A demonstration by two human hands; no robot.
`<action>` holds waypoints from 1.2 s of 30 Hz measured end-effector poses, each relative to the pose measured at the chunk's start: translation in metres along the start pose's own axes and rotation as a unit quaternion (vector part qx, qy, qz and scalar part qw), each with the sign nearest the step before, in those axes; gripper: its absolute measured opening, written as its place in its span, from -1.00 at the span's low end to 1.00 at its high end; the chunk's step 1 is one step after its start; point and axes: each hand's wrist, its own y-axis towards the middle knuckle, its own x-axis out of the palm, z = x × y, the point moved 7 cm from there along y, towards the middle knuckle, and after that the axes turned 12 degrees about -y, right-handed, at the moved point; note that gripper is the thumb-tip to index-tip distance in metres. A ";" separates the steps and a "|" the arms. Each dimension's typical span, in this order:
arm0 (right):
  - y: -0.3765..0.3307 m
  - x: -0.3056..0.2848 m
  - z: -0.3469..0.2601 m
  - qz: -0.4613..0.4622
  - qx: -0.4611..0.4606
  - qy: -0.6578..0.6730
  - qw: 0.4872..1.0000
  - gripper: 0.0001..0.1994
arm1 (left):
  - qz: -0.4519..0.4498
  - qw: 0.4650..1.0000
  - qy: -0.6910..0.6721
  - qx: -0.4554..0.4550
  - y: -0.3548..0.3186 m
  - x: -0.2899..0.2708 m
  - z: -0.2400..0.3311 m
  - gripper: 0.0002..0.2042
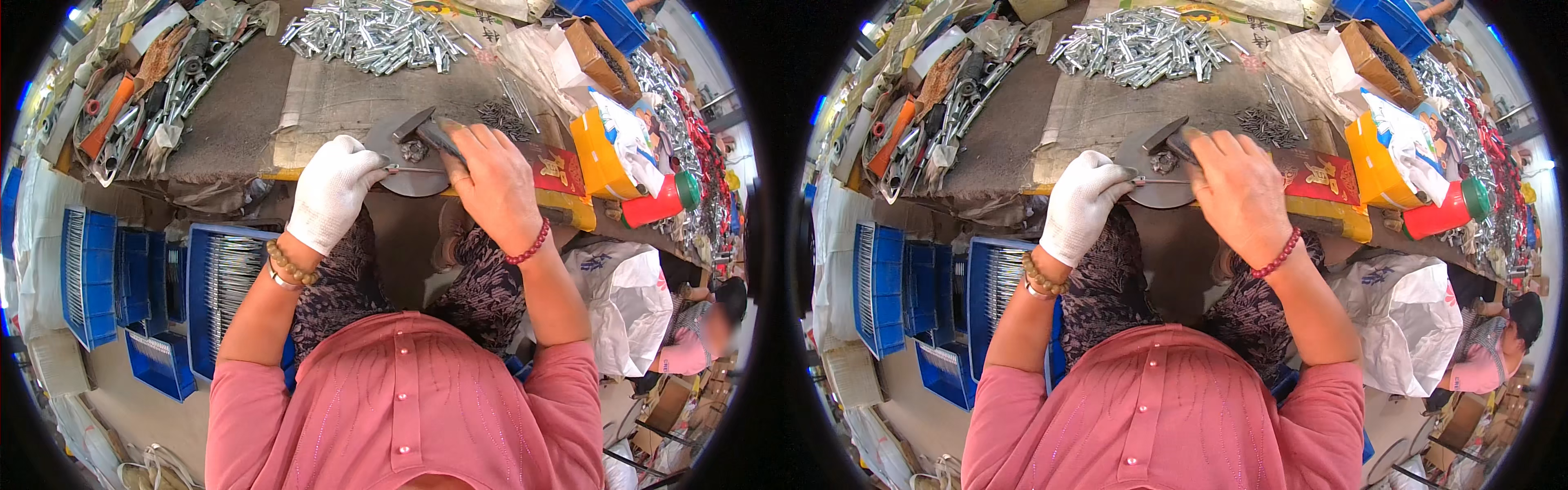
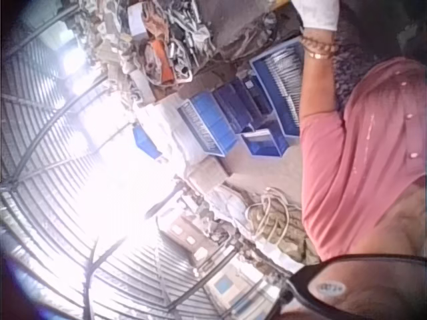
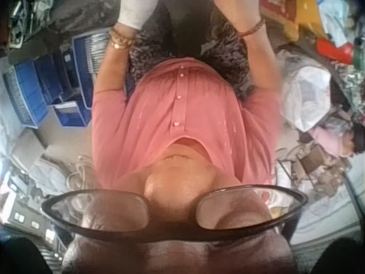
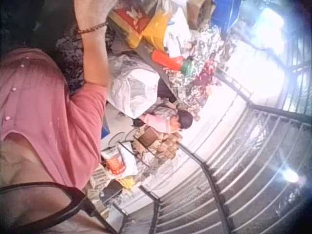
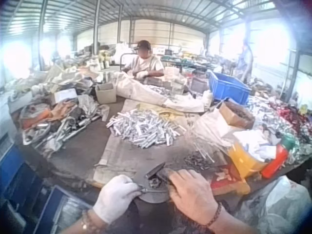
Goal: The person assembles metal parts by inserting metal pins into sleeves on an anvil, securing them using a small hammer, and placing the finished components into a blue tray.
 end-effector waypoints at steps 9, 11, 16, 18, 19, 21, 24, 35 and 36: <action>-0.026 -0.006 0.017 -0.041 0.096 0.082 0.991 -0.58 | -0.008 1.000 -0.011 0.006 0.003 0.000 0.000 -0.86; -0.031 -0.017 0.010 -0.027 0.069 0.076 0.994 -0.55 | -0.005 1.000 -0.020 0.003 0.003 0.000 0.000 -0.87; -0.044 -0.023 -0.011 -0.009 -0.006 0.035 0.999 -0.46 | 0.002 0.999 -0.041 0.004 0.004 0.001 0.000 -0.88; -0.046 -0.015 -0.011 -0.021 0.016 0.054 0.998 -0.46 | -0.006 1.000 -0.017 0.012 0.004 0.002 -0.001 -0.88; -0.043 -0.018 -0.010 -0.026 0.011 0.043 0.999 -0.44 | -0.006 1.000 -0.016 0.013 0.005 0.002 -0.001 -0.88; -0.040 -0.020 -0.012 -0.031 0.006 0.033 0.999 -0.42 | -0.008 0.999 -0.043 -0.002 0.004 0.001 -0.003 -0.87; -0.042 -0.035 -0.012 0.072 0.021 0.077 0.994 -0.40 | 0.000 0.999 -0.050 -0.013 0.003 -0.001 -0.002 -0.88; -0.028 -0.005 0.010 -0.039 0.083 0.168 0.982 -0.60 | -0.019 0.999 -0.042 -0.024 0.005 -0.002 -0.005 -0.90; -0.026 0.004 0.021 -0.058 0.098 0.180 0.977 -0.63 | -0.021 0.998 -0.055 -0.014 0.006 -0.002 -0.004 -0.90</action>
